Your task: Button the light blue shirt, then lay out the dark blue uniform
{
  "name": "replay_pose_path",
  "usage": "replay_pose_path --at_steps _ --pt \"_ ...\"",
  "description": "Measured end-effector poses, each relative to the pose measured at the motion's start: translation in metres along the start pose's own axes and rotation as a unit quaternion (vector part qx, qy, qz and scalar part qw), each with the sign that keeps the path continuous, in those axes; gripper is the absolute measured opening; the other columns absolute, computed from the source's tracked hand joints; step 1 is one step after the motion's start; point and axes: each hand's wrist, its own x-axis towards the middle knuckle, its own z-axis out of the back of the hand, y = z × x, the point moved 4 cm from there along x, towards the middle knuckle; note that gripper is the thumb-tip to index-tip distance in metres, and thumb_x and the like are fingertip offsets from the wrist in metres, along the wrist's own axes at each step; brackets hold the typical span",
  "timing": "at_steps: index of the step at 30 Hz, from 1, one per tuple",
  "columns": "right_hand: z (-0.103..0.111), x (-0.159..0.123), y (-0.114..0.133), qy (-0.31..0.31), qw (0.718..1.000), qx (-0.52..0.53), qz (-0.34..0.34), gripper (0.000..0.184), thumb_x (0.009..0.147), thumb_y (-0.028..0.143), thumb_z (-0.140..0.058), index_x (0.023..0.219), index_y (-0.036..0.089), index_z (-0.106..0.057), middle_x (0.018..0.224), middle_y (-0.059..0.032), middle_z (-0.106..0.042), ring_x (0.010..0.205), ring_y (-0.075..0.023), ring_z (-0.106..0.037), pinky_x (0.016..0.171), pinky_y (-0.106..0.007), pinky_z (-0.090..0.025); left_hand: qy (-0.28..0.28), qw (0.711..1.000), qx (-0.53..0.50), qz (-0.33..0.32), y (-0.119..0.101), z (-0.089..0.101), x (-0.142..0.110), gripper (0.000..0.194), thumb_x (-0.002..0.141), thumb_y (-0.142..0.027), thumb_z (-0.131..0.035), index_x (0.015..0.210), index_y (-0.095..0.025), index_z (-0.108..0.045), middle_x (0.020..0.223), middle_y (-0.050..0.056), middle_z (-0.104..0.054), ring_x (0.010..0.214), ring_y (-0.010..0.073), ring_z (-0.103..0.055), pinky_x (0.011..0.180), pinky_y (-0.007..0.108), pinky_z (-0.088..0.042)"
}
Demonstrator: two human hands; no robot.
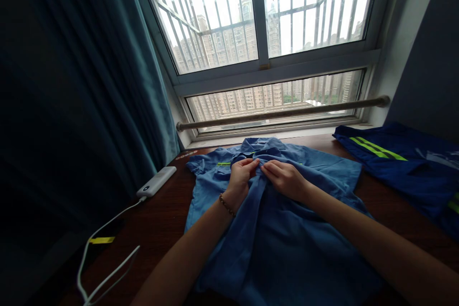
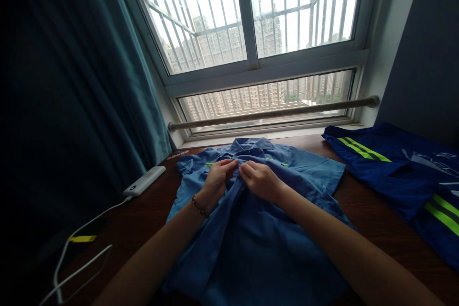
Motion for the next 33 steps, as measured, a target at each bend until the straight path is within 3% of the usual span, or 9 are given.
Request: replay_pose_path --at_steps 5,9,11,14,18,20,26,28,33 --pt "0.007 0.003 -0.007 -0.036 0.992 0.082 -0.085 0.026 0.085 0.015 -0.036 0.088 0.015 -0.062 0.085 -0.0095 -0.059 0.080 -0.0181 -0.055 0.071 -0.032 -0.046 0.026 0.995 0.034 -0.091 -0.007 -0.005 -0.006 0.022 0.054 -0.027 -0.073 0.064 -0.012 -0.060 0.053 -0.004 -0.053 0.047 0.0042 -0.045 0.046 0.017 -0.034" --pt "0.010 0.005 -0.019 -0.081 0.950 0.215 -0.213 0.021 0.082 0.021 -0.044 0.079 0.020 -0.065 0.081 -0.0057 -0.062 0.073 -0.0160 -0.057 0.068 -0.029 -0.045 0.043 0.990 0.062 -0.121 -0.012 -0.006 -0.008 0.021 0.059 -0.031 -0.070 0.067 -0.013 -0.063 0.060 -0.002 -0.059 0.053 0.0066 -0.051 0.052 0.019 -0.040" --pt "0.008 0.003 -0.029 -0.119 0.900 0.290 -0.304 0.016 0.078 0.026 -0.052 0.074 0.021 -0.067 0.076 -0.0039 -0.064 0.069 -0.0164 -0.058 0.067 -0.030 -0.045 0.075 0.990 0.052 -0.109 -0.013 -0.008 -0.008 0.023 0.063 -0.035 -0.066 0.072 -0.014 -0.064 0.065 0.000 -0.061 0.059 0.0089 -0.055 0.059 0.021 -0.044" --pt "-0.002 -0.004 -0.041 -0.159 0.775 0.437 -0.428 0.015 0.068 0.032 -0.061 0.072 0.019 -0.068 0.069 -0.0036 -0.065 0.065 -0.0177 -0.059 0.064 -0.030 -0.046 0.131 0.984 0.065 -0.104 -0.013 -0.013 -0.007 0.028 0.063 -0.033 -0.066 0.086 -0.015 -0.065 0.078 0.003 -0.065 0.070 0.0132 -0.059 0.068 0.025 -0.046" --pt "-0.019 -0.009 -0.038 -0.162 0.621 0.588 -0.492 0.024 0.060 0.035 -0.067 0.073 0.015 -0.068 0.069 -0.0052 -0.066 0.062 -0.0163 -0.059 0.060 -0.027 -0.046 0.118 0.964 0.165 -0.172 -0.016 -0.013 -0.007 0.031 0.061 -0.029 -0.068 0.089 -0.016 -0.066 0.082 0.004 -0.064 0.069 0.0138 -0.059 0.064 0.025 -0.046" --pt "-0.021 -0.008 -0.033 -0.160 0.617 0.588 -0.497 0.027 0.061 0.037 -0.066 0.076 0.015 -0.067 0.071 -0.0055 -0.066 0.063 -0.0159 -0.059 0.059 -0.026 -0.046 0.090 0.945 0.215 -0.229 -0.019 -0.011 -0.009 0.026 0.065 -0.030 -0.065 0.086 -0.016 -0.067 0.079 0.003 -0.061 0.067 0.0128 -0.057 0.060 0.023 -0.045" --pt "-0.015 -0.004 -0.026 -0.156 0.697 0.507 -0.483 0.027 0.060 0.037 -0.067 0.074 0.015 -0.066 0.071 -0.0048 -0.065 0.067 -0.0167 -0.059 0.061 -0.026 -0.046 0.039 0.876 0.340 -0.340 -0.023 -0.013 -0.019 0.022 0.070 -0.024 -0.059 0.090 -0.021 -0.066 0.072 0.002 -0.058 0.066 0.0121 -0.053 0.061 0.023 -0.043" --pt "-0.016 -0.006 -0.027 -0.166 0.665 0.526 -0.504 0.025 0.063 0.038 -0.064 0.069 0.014 -0.065 0.066 -0.0039 -0.064 0.061 -0.0149 -0.058 0.058 -0.026 -0.046 0.038 0.882 0.328 -0.336 -0.020 -0.014 -0.020 0.028 0.069 -0.023 -0.060 0.097 -0.021 -0.063 0.079 0.003 -0.061 0.072 0.0136 -0.056 0.066 0.025 -0.045" --pt "-0.026 -0.012 -0.028 -0.188 0.517 0.617 -0.563 0.022 0.055 0.030 -0.070 0.064 0.013 -0.061 0.058 -0.0003 -0.060 0.051 -0.0102 -0.054 0.053 -0.023 -0.046 0.047 0.933 0.239 -0.265 -0.009 -0.013 -0.015 0.037 0.066 -0.025 -0.064 0.102 -0.020 -0.057 0.079 0.003 -0.063 0.075 0.0154 -0.060 0.070 0.027 -0.048"
